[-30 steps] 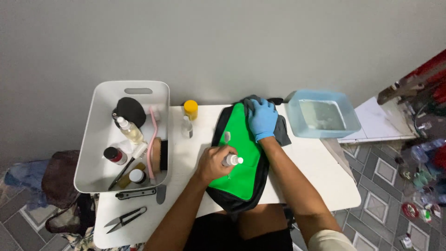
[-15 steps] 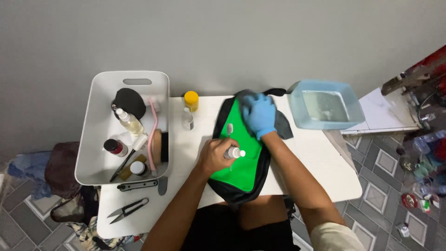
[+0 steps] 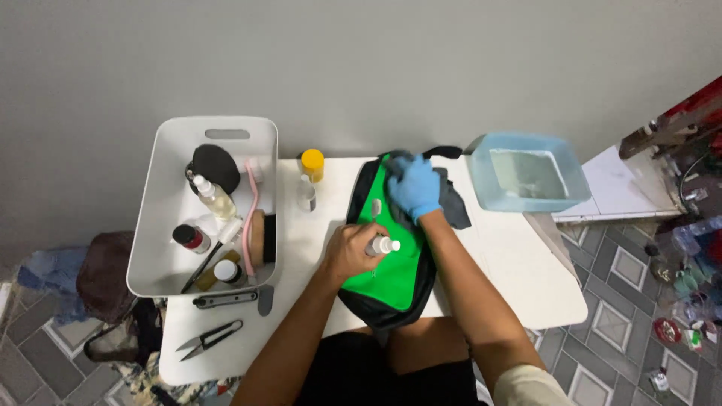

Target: The person cleans a green bag by spraying a liquid from a white bottle onto its surface and scrubbing with a small metal tool. They repeatedly wipe the bag with a grey cloth and occasionally dip the tool into a blue container of water.

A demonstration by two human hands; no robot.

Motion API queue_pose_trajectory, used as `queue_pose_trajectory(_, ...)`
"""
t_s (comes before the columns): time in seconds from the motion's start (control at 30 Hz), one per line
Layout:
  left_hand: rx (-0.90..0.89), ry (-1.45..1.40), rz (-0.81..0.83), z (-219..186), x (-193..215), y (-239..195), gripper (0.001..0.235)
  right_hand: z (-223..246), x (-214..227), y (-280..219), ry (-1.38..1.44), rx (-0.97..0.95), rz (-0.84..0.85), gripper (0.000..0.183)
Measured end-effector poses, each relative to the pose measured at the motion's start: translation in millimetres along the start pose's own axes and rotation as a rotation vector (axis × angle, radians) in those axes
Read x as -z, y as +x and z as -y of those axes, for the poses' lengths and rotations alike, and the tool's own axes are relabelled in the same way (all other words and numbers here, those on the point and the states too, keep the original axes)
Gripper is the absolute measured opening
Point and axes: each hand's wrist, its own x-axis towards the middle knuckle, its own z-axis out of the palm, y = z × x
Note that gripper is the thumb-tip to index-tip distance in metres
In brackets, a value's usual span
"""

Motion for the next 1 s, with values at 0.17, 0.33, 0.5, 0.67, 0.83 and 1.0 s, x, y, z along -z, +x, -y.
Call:
queue_pose_trajectory(0.17,0.007,0.008,-0.003,2,0,-1,0.029,-16,3,-8,0.271,0.055,0.275,0.039)
queue_pose_trajectory(0.33,-0.014,0.047,-0.014,-4,-3,2,0.028,-5,5,-37,-0.074,0.157,0.003,0.042)
queue_pose_trajectory(0.5,-0.013,0.027,-0.033,-4,-3,0,0.027,-18,3,-50,0.076,0.468,0.035,0.05)
queue_pose_trajectory(0.67,-0.037,0.056,-0.02,-9,-1,3,0.028,-24,7,-50,-0.064,0.156,-0.011,0.048)
queue_pose_trajectory(0.83,-0.038,0.073,-0.029,1,-5,0,0.032,-13,52,-116,0.203,0.403,0.065,0.038)
queue_pose_trajectory(1.0,-0.035,0.033,-0.034,-6,-3,3,0.028,-34,151,-182,0.727,0.161,0.458,0.037)
